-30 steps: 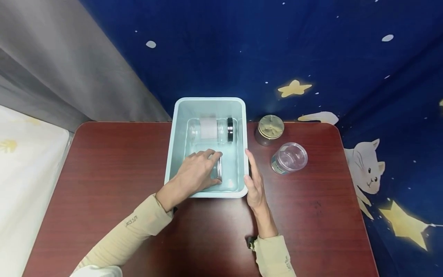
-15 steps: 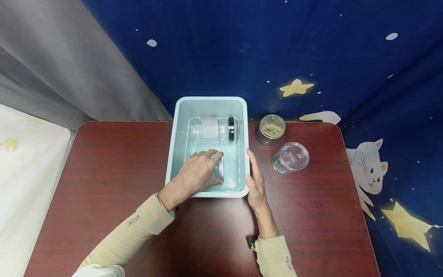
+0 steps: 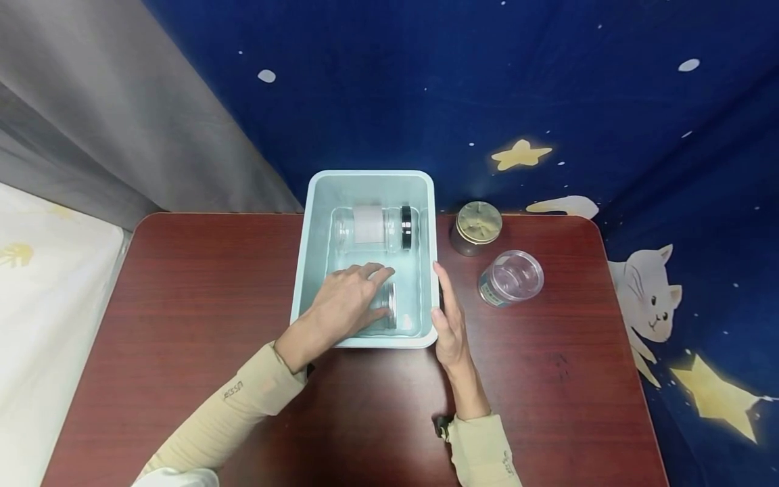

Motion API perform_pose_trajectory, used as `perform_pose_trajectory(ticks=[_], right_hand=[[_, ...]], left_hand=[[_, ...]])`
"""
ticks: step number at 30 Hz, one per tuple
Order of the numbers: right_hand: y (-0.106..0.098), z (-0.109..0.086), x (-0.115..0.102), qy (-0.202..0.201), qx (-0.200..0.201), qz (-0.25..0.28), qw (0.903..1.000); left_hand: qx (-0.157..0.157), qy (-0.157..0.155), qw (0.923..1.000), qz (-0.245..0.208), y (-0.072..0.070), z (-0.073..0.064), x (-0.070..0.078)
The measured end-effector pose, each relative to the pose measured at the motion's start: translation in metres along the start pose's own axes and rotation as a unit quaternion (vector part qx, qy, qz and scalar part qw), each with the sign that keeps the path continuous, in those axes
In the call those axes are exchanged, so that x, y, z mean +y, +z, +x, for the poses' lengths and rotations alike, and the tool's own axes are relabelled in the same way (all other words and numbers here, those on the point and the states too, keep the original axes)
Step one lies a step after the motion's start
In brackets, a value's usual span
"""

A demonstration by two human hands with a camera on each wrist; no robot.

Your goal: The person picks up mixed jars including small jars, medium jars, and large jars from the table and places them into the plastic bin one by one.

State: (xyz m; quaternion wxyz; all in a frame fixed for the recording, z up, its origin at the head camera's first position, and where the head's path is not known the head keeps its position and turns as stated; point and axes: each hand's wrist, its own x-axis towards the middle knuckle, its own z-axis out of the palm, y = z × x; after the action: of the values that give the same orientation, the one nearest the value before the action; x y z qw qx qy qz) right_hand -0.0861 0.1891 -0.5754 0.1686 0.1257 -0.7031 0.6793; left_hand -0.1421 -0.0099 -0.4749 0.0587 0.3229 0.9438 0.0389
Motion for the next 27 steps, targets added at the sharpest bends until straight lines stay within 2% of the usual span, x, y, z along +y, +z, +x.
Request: perform_pose_trajectory(ticks=[6, 13, 16, 19, 22, 27], right_hand=[[-0.001, 0.000, 0.000, -0.005, -0.001, -0.008, 1.0000], [-0.002, 0.001, 0.000, -0.008, -0.007, -0.011, 0.9999], [-0.005, 0.003, -0.001, -0.017, -0.019, -0.016, 0.9995], [-0.014, 0.008, -0.007, -0.025, -0.042, -0.043, 0.9979], [-0.027, 0.016, -0.017, -0.030, -0.076, -0.118, 0.9897], [-0.043, 0.026, -0.031, -0.032, -0.142, -0.233, 0.9615]], left_hand=[[0.012, 0.027, 0.9994, -0.017, 0.002, -0.004, -0.005], [0.012, 0.034, 0.9990, -0.025, -0.004, -0.006, -0.007], [0.025, 0.040, 0.9984, -0.030, -0.006, -0.008, -0.008], [0.050, 0.051, 0.9966, -0.041, -0.007, -0.010, -0.011], [0.075, 0.057, 0.9940, -0.057, -0.010, -0.011, -0.016], [0.094, 0.051, 0.9920, -0.068, -0.014, -0.015, -0.025]])
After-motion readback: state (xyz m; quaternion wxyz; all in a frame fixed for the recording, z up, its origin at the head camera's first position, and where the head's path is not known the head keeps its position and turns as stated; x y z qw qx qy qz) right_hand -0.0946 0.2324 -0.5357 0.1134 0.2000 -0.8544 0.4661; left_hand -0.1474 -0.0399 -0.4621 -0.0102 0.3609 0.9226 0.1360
